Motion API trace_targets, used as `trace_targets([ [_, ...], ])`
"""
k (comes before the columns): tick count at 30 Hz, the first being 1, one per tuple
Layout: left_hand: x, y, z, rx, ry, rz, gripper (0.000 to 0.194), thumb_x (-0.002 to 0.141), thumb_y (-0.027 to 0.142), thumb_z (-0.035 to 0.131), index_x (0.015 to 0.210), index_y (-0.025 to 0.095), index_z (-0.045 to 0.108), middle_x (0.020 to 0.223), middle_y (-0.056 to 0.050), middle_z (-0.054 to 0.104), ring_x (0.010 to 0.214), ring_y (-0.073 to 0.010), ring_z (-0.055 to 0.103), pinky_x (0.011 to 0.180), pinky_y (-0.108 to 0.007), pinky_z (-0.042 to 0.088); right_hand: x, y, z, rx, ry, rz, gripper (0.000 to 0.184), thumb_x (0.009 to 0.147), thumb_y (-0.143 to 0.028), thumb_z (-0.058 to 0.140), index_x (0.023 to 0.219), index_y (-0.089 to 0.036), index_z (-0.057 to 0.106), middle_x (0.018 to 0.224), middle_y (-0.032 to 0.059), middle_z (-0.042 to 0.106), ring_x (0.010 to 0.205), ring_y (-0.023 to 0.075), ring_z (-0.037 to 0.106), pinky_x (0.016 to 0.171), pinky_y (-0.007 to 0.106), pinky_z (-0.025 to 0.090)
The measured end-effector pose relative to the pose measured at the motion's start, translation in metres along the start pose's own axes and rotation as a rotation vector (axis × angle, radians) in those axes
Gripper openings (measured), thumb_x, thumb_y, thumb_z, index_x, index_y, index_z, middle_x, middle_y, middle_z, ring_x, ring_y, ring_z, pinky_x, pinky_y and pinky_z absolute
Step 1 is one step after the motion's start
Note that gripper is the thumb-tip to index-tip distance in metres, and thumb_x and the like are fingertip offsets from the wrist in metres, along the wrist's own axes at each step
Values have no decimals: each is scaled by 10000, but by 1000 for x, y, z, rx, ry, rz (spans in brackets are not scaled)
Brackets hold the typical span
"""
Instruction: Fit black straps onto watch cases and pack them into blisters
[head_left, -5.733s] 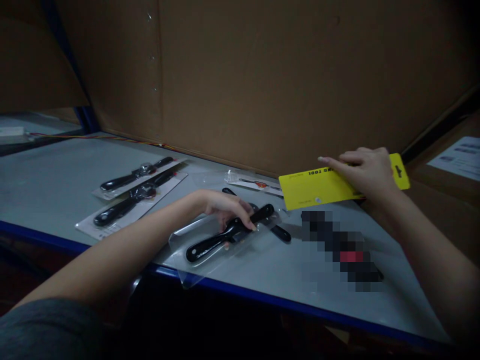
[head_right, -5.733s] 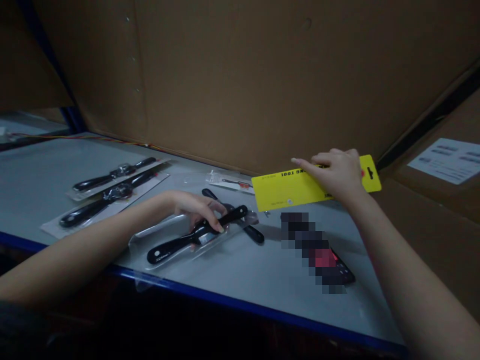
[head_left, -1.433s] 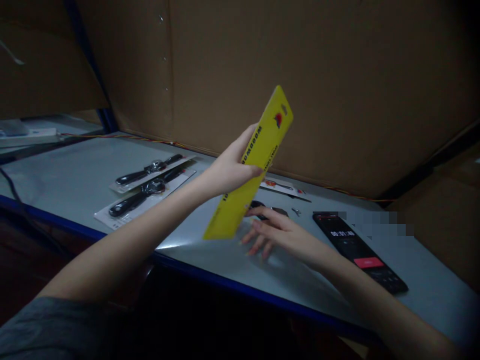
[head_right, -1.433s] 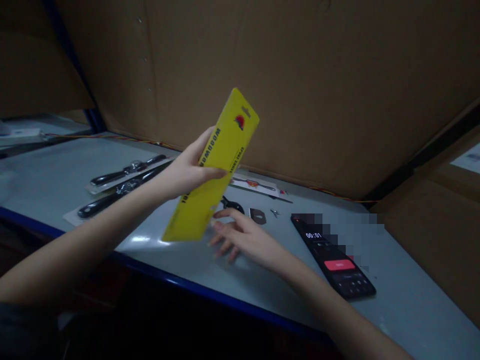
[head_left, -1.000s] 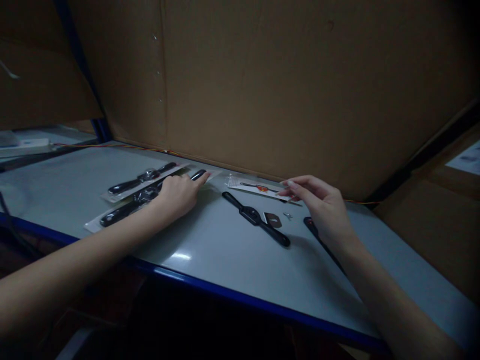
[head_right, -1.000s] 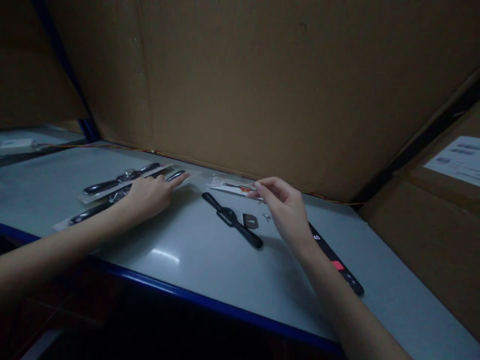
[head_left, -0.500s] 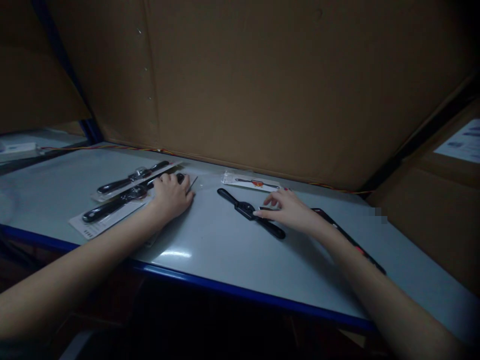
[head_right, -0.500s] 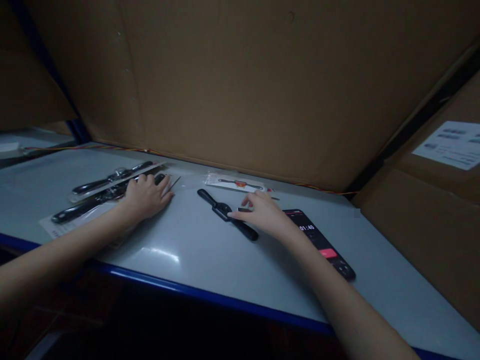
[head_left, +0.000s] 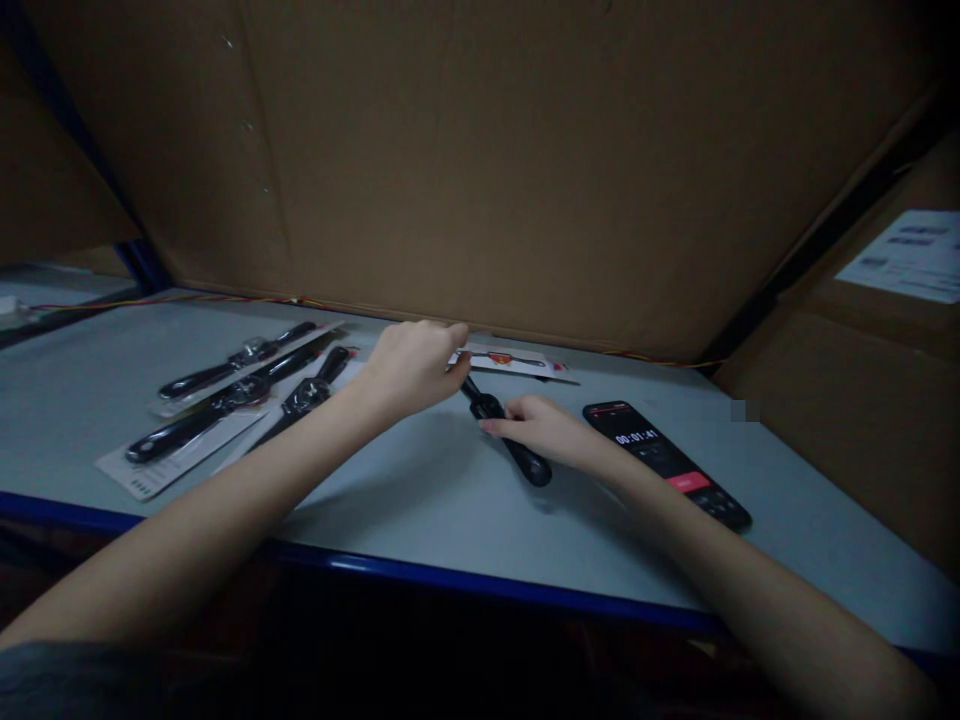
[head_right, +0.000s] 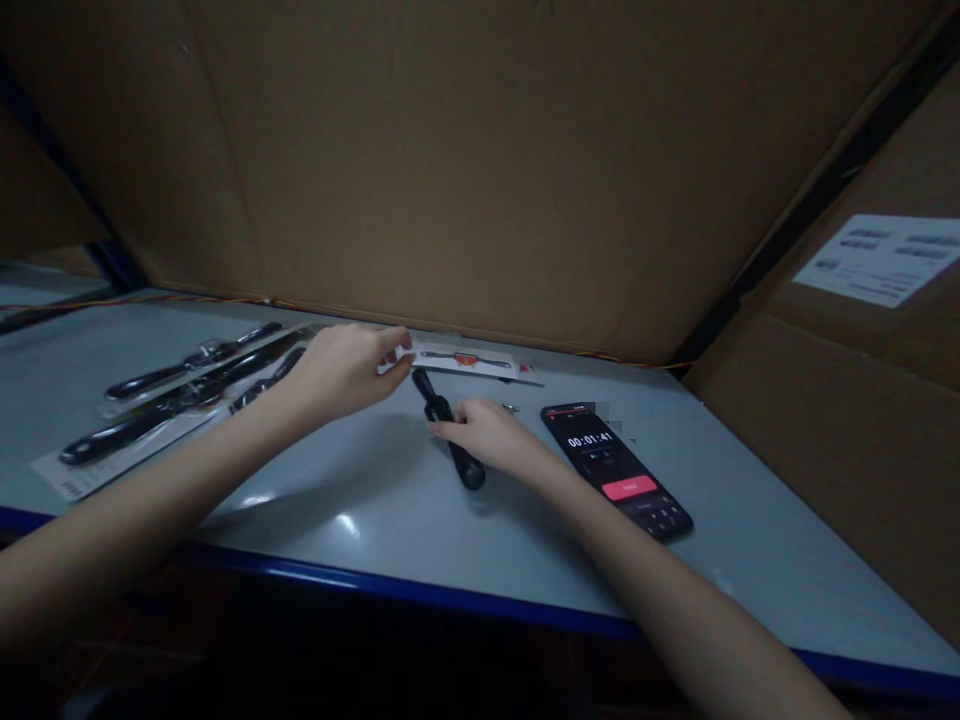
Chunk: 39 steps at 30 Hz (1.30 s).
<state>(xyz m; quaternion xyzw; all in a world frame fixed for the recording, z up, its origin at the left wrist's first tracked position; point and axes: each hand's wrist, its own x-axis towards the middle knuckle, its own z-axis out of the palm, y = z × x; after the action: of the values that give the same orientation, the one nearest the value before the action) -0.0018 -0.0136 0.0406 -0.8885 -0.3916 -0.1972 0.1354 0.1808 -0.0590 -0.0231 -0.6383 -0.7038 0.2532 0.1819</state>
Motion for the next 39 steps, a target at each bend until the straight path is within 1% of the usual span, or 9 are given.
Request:
trace_targets([
  [5,12,-8,13,-369,-20,-152,317,823,412,442,780,150,616,669,-69,649,599,-167,610,582,-266,424,-5,-7,-9,562,7,76,383,716,-523,584,596,-169,501,519,-37,416,456,75,339,448,244,198],
  [10,8,-12,33,-1058,-502,-480,599,776,681,347,853,129,565,580,-76,633,487,-171,600,481,-255,439,-19,-26,-9,861,146,-30,364,717,-520,600,667,-173,505,551,-46,407,480,71,343,451,229,221],
  [12,4,-5,34,-1401,-619,-481,636,767,711,322,904,135,556,662,-92,656,577,-184,630,533,-265,469,-23,-32,-3,887,148,-85,357,718,-523,601,694,-180,504,567,-47,404,492,71,352,452,221,236],
  [15,-2,9,34,-1757,-581,-412,529,826,611,356,941,144,576,749,-73,651,662,-172,630,626,-283,489,-24,-38,9,830,99,-94,367,735,-543,573,694,-186,498,568,-43,410,491,73,369,441,214,255],
  [21,-7,17,45,-1862,-568,-698,198,868,230,426,853,102,576,675,-47,620,549,-120,588,624,-274,493,-14,-23,3,527,-82,-51,449,785,-602,448,609,-189,476,503,-23,472,403,76,415,403,224,307],
  [26,-5,7,54,-2027,-595,-842,187,905,184,330,912,98,496,847,-153,661,754,-199,669,716,-364,525,-3,16,-37,121,179,-97,365,719,-551,570,705,-186,553,647,19,567,585,135,521,521,254,381],
  [30,-4,5,59,-2116,-537,-897,163,917,194,316,908,96,446,936,-205,642,854,-214,664,753,-354,538,2,39,-41,-186,109,25,423,639,-534,650,845,-169,598,797,67,617,700,181,548,563,273,384],
  [34,-4,7,57,-2142,-529,-936,164,914,178,302,884,92,438,950,-211,617,871,-241,657,737,-391,549,9,48,-29,-225,90,70,500,591,-560,669,862,-149,581,824,79,608,726,190,546,563,274,388],
  [39,-5,12,51,-2112,-465,-997,133,880,140,352,862,89,474,807,-107,586,800,-219,648,737,-411,550,15,48,-24,-114,-42,150,541,518,-574,706,846,-172,555,706,6,561,611,140,504,501,256,353],
])
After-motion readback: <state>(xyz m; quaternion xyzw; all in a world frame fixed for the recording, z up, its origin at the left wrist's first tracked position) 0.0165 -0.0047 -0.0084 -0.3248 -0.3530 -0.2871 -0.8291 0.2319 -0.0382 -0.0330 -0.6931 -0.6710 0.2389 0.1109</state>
